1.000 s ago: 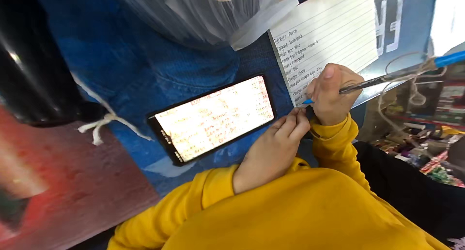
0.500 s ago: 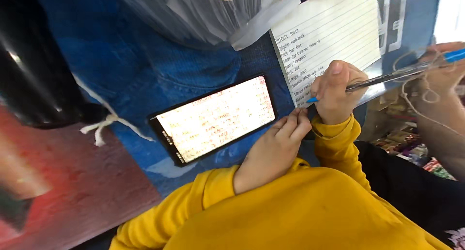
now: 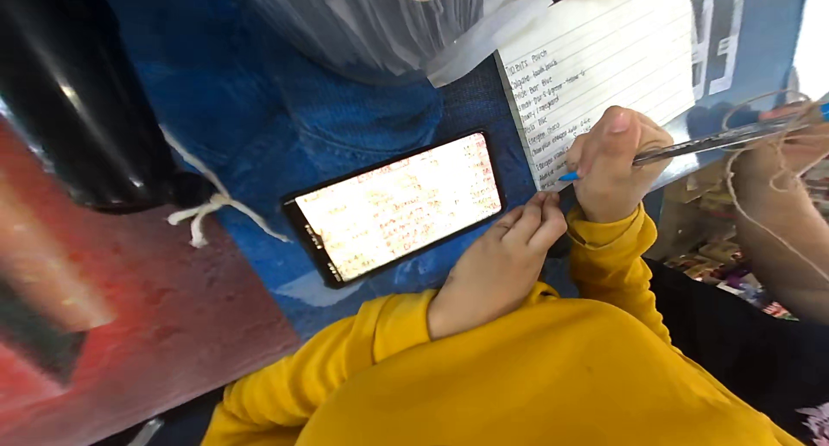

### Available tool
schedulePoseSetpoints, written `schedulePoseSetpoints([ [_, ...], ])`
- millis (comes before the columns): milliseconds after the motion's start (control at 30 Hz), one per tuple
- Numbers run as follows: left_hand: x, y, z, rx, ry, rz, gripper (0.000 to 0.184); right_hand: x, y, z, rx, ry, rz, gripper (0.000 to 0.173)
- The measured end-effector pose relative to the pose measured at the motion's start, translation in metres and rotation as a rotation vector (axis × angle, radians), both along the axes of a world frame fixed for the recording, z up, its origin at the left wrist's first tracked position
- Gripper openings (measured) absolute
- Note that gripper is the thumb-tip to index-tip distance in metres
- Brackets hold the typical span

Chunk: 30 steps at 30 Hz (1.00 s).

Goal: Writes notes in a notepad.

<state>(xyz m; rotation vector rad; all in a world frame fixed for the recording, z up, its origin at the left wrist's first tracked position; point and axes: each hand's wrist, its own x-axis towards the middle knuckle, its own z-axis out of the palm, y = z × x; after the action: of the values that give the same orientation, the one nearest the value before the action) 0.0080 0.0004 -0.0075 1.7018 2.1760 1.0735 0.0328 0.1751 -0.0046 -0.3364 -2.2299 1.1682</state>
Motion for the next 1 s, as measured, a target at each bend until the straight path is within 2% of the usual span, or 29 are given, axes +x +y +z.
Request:
schedulePoseSetpoints([
  [200,-0.003,0.000,0.005,-0.073,-0.006,-0.058,0.036,0.000,0.001,0.003,-0.096,-0.021,0.061,0.039],
  [300,-0.003,0.001,0.003,-0.056,-0.017,-0.063,0.034,0.001,0.009,0.005,-0.340,0.032,0.101,0.036],
  [367,-0.004,0.001,0.004,-0.068,-0.010,-0.075,0.036,0.000,0.011,0.006,-0.433,0.068,0.100,0.040],
  [433,-0.005,0.001,0.005,-0.094,0.041,-0.100,0.036,-0.002,0.007,0.012,-0.444,0.035,0.112,0.042],
  [567,-0.009,0.001,0.008,-0.172,0.164,-0.159,0.035,-0.021,-0.028,0.045,-0.482,-0.124,-0.120,0.045],
  [700,-0.010,0.003,0.009,-0.217,0.287,-0.177,0.035,-0.002,0.007,0.006,-0.386,0.021,0.220,0.038],
  [900,-0.011,0.003,0.012,-0.262,0.394,-0.169,0.037,-0.003,0.002,0.006,-0.400,0.026,0.288,0.037],
  [1000,-0.010,0.002,0.009,-0.189,0.298,-0.131,0.032,-0.004,0.000,0.007,-0.395,0.008,0.263,0.034],
])
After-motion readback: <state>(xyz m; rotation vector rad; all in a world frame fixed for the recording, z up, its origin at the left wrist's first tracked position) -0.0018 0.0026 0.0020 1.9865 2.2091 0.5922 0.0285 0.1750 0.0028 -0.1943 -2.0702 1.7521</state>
